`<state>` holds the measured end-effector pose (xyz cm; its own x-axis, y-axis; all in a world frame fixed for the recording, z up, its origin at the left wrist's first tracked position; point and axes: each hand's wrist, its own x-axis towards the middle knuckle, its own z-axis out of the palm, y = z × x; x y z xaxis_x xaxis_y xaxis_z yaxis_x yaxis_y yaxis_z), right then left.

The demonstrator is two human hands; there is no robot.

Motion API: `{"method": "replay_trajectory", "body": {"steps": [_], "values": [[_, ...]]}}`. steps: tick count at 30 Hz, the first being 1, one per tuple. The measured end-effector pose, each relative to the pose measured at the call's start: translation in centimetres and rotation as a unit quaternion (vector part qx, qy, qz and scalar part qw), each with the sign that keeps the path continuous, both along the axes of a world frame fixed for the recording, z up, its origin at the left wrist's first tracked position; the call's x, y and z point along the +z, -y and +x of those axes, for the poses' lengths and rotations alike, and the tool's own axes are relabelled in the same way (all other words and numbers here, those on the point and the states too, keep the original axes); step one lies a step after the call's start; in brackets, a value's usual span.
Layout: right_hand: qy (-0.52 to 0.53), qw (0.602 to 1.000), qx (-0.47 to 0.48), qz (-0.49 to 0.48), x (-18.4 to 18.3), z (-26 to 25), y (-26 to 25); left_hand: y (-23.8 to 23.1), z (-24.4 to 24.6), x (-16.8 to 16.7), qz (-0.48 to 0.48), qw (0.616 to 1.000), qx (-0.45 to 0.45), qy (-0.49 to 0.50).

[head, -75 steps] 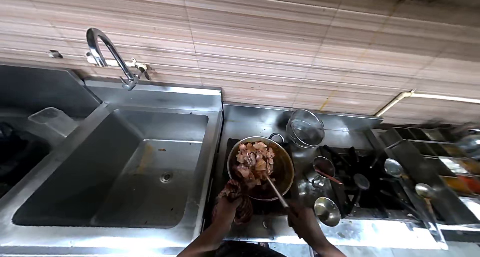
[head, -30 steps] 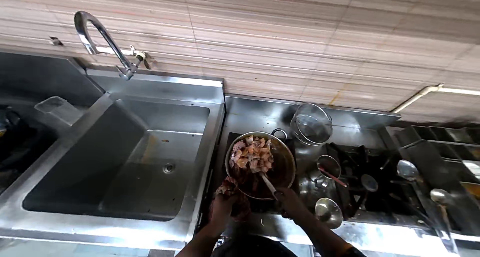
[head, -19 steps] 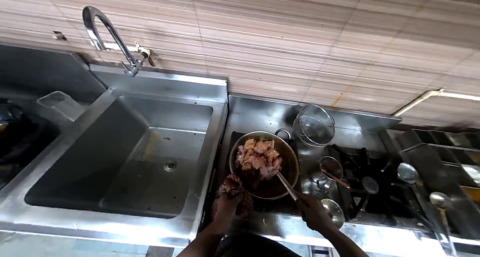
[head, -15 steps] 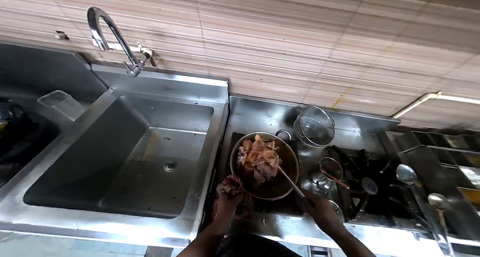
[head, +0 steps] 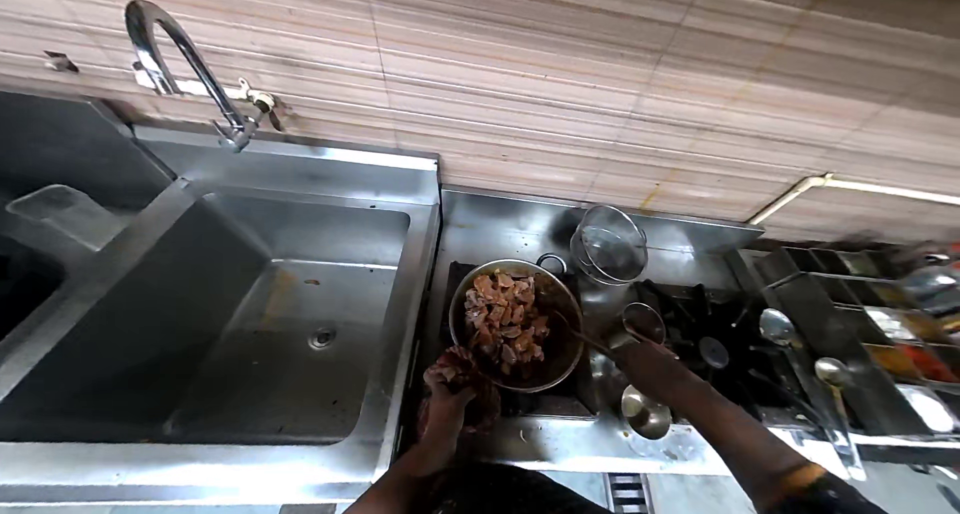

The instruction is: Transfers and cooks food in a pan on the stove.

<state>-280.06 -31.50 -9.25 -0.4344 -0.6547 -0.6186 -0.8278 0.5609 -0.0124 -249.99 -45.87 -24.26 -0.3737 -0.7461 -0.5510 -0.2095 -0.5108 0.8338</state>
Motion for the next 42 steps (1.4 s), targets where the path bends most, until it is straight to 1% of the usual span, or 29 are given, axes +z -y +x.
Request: {"method": "replay_trajectory", "body": {"steps": [2, 4, 6, 8, 10, 11, 12, 13, 15, 17, 21, 24, 26, 28, 30, 33, 35, 38, 40, 42], "values": [[0.112, 0.993, -0.037, 0.0, 0.1, 0.6, -1.5, 0.1, 0.0, -0.3, -0.007, 1.0, -0.01, 0.008], [0.23, 0.965, -0.125, -0.025, -1.5, 1.6, -3.1, 0.3, 0.0, -0.5, -0.009, 1.0, -0.014, 0.009], [0.348, 0.907, -0.228, -0.063, -4.0, 3.7, -3.7, 0.5, 0.0, -0.5, -0.009, 1.0, -0.014, 0.008], [0.425, 0.841, -0.314, -0.117, -6.7, 6.7, -3.1, 0.6, 0.2, -0.5, -0.012, 1.0, -0.019, -0.007], [0.475, 0.762, -0.391, -0.201, -9.5, 10.0, -1.7, 0.8, 0.1, -0.6, -0.015, 0.999, -0.026, -0.017], [0.491, 0.729, -0.413, -0.238, -10.6, 11.4, -0.7, 0.9, 0.1, -0.5, -0.016, 0.999, -0.028, -0.015], [0.499, 0.706, -0.427, -0.264, -11.6, 12.7, 0.1, 0.9, 0.2, -0.4, -0.015, 0.999, -0.03, -0.011], [0.496, 0.696, -0.435, -0.283, -12.5, 13.8, 0.5, 0.8, 0.3, -0.4, -0.015, 0.999, -0.033, -0.007], [0.48, 0.699, -0.427, -0.314, -13.8, 14.9, 0.1, 0.8, 0.4, -0.5, -0.014, 0.999, -0.035, -0.01], [0.458, 0.716, -0.407, -0.333, -14.3, 15.0, -1.3, 0.9, 0.5, -0.4, -0.018, 0.999, -0.035, -0.014], [0.412, 0.761, -0.376, -0.331, -13.7, 13.8, -4.3, 0.9, 0.6, -0.6, -0.027, 0.999, -0.041, -0.019], [0.361, 0.801, -0.342, -0.334, -12.6, 11.9, -5.6, 1.0, 0.5, -0.5, -0.017, 0.998, -0.054, 0.004], [0.307, 0.836, -0.313, -0.33, -11.5, 10.5, -5.9, 1.0, 0.6, -0.5, -0.013, 0.998, -0.06, 0.013], [0.226, 0.882, -0.269, -0.315, -10.0, 9.3, -5.7, 1.0, 0.5, -0.5, -0.015, 0.998, -0.062, 0.018], [0.133, 0.922, -0.201, -0.302, -8.5, 8.2, -5.6, 0.9, 0.4, -0.6, -0.013, 0.998, -0.055, 0.018], [0.031, 0.959, -0.084, -0.269, -6.5, 7.1, -5.4, 0.8, 0.5, -0.6, -0.022, 0.998, -0.049, 0.019], [-0.036, 0.968, -0.011, -0.248, -5.1, 6.2, -5.0, 0.8, 0.4, -0.6, -0.02, 0.999, -0.042, 0.026], [-0.123, 0.956, 0.105, -0.246, -3.6, 3.6, -3.2, 0.5, 0.3, -1.0, -0.02, 0.998, -0.038, 0.047], [-0.134, 0.946, 0.189, -0.226, -1.9, 2.2, -0.7, 0.5, 0.3, -1.1, -0.017, 0.997, -0.038, 0.057], [-0.117, 0.936, 0.267, -0.195, -0.5, 1.4, 2.7, 0.4, 0.2, -0.6, -0.014, 0.997, -0.036, 0.066]]}}
